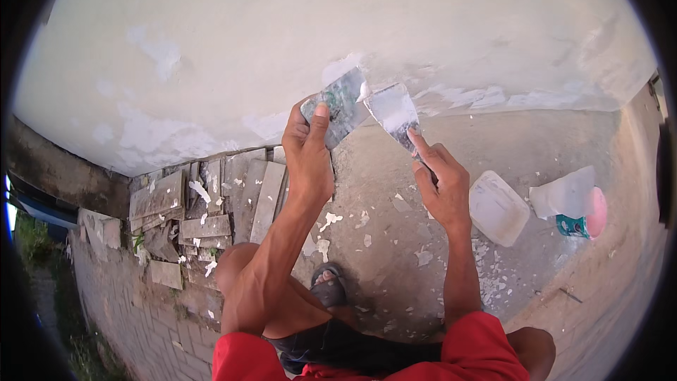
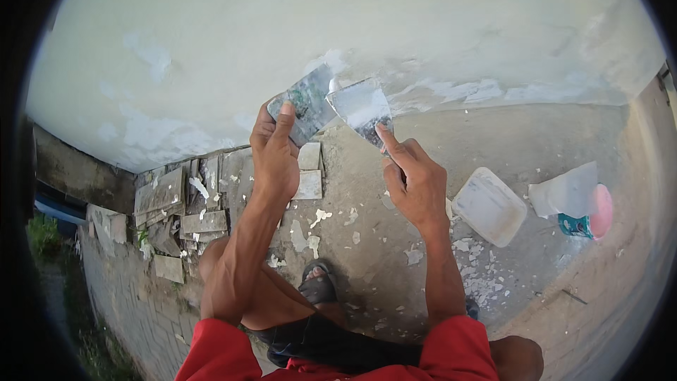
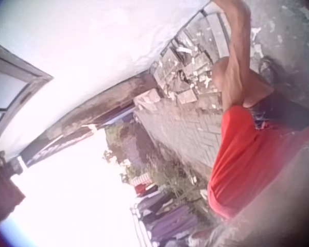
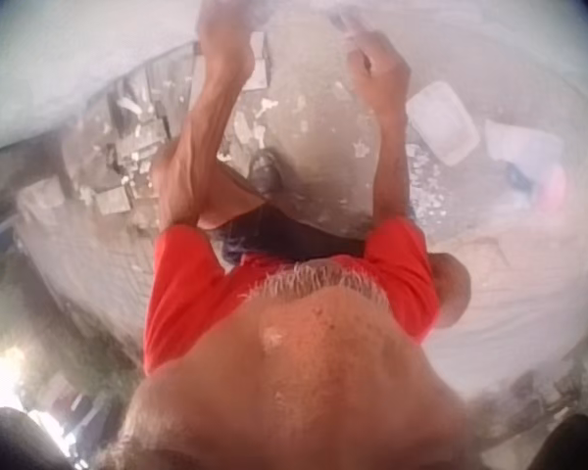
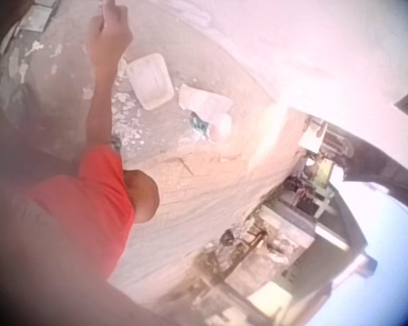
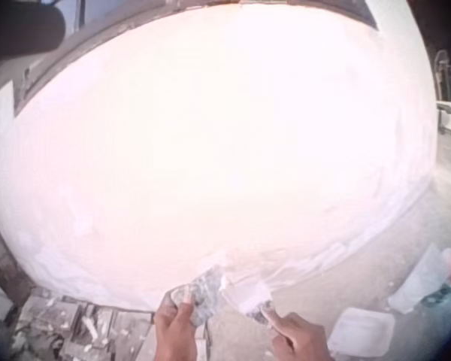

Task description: The person applies and smooths plaster onto an exterior wall using putty knives, scooping and transferring the compound between the blades before spreading it across the wall surface.

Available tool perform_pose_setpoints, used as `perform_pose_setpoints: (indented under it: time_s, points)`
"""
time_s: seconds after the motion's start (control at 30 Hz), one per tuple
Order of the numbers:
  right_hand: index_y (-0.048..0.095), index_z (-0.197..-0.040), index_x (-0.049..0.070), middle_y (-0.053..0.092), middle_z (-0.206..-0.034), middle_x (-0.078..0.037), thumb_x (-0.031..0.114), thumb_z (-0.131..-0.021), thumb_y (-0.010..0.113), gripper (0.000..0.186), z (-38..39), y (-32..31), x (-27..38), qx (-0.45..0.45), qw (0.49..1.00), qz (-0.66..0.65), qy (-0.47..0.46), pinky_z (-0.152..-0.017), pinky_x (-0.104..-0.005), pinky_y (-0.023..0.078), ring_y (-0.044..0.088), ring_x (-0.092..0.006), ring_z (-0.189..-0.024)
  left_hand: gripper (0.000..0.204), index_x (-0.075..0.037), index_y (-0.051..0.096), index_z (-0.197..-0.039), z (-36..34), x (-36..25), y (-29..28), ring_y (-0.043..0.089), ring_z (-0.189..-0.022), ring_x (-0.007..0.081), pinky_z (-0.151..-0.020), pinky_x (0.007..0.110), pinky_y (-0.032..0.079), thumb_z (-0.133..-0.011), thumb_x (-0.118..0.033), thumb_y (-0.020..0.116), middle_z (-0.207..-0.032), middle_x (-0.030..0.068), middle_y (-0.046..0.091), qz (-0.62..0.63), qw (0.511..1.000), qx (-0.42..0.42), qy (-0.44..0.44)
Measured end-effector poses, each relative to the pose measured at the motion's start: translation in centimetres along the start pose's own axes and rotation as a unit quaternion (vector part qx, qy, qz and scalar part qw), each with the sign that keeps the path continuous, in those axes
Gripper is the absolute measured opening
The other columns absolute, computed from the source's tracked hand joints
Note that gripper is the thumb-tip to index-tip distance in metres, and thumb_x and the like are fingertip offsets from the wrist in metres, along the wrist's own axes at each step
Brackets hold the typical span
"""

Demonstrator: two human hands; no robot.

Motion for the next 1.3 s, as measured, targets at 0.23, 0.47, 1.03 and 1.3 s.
perform_pose_setpoints:
  time_s: [0.23,0.47,1.03,1.3]
  points:
    - [0.057,-0.136,0.022,0.057,-0.076,-0.005,0.006,-0.082,0.062,0.056,1.5,0.5,2.3,0.037,0.989,0.141,-0.024,-0.056,-0.0371,0.048,0.058,-0.0219,-0.059,0.026,0.003,0.054,-0.121,1.2,-1.2,0.2,0.058,-0.096,0.0115,-0.087,0.028,0.047,-0.101,-0.014,0.052,-0.108,0.0097,0.064,-0.084,0.996,-0.016,0.038]
    - [0.056,-0.136,0.01,0.06,-0.075,-0.008,0.012,-0.091,0.057,0.045,3.3,0.7,-6.3,0.078,0.966,-0.214,0.124,-0.055,-0.0296,0.046,0.056,-0.0139,-0.058,0.027,0.0,0.052,-0.12,0.2,-2.4,1.5,0.059,-0.1,0.0134,-0.091,0.031,0.048,-0.102,-0.02,0.053,-0.11,0.009,0.063,-0.053,0.992,-0.033,0.107]
    - [0.048,-0.139,-0.003,0.052,-0.077,-0.001,0.016,-0.092,0.054,0.052,-14.7,-16.2,8.0,-0.148,0.95,-0.266,0.064,-0.052,-0.0245,0.042,0.046,-0.008,-0.055,0.026,-0.002,0.05,-0.12,0.2,-1.0,2.8,0.061,-0.106,0.0168,-0.093,0.034,0.05,-0.101,-0.019,0.054,-0.117,0.009,0.061,0.147,0.988,-0.002,-0.041]
    - [0.052,-0.139,0.004,0.052,-0.079,-0.006,0.011,-0.091,0.054,0.049,-17.0,-11.5,15.4,-0.088,0.993,-0.001,-0.079,-0.053,-0.0316,0.046,0.052,-0.013,-0.055,0.026,-0.003,0.05,-0.119,1.1,-2.5,3.0,0.061,-0.104,0.0155,-0.092,0.032,0.051,-0.101,-0.021,0.055,-0.115,0.0077,0.062,0.184,0.981,-0.038,-0.052]
Point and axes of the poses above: each hand's wrist, its own z-axis away from the middle knuckle, its own y-axis out of the palm, x = y × z, the point moved 2 cm from there along -z, towards the middle knuckle
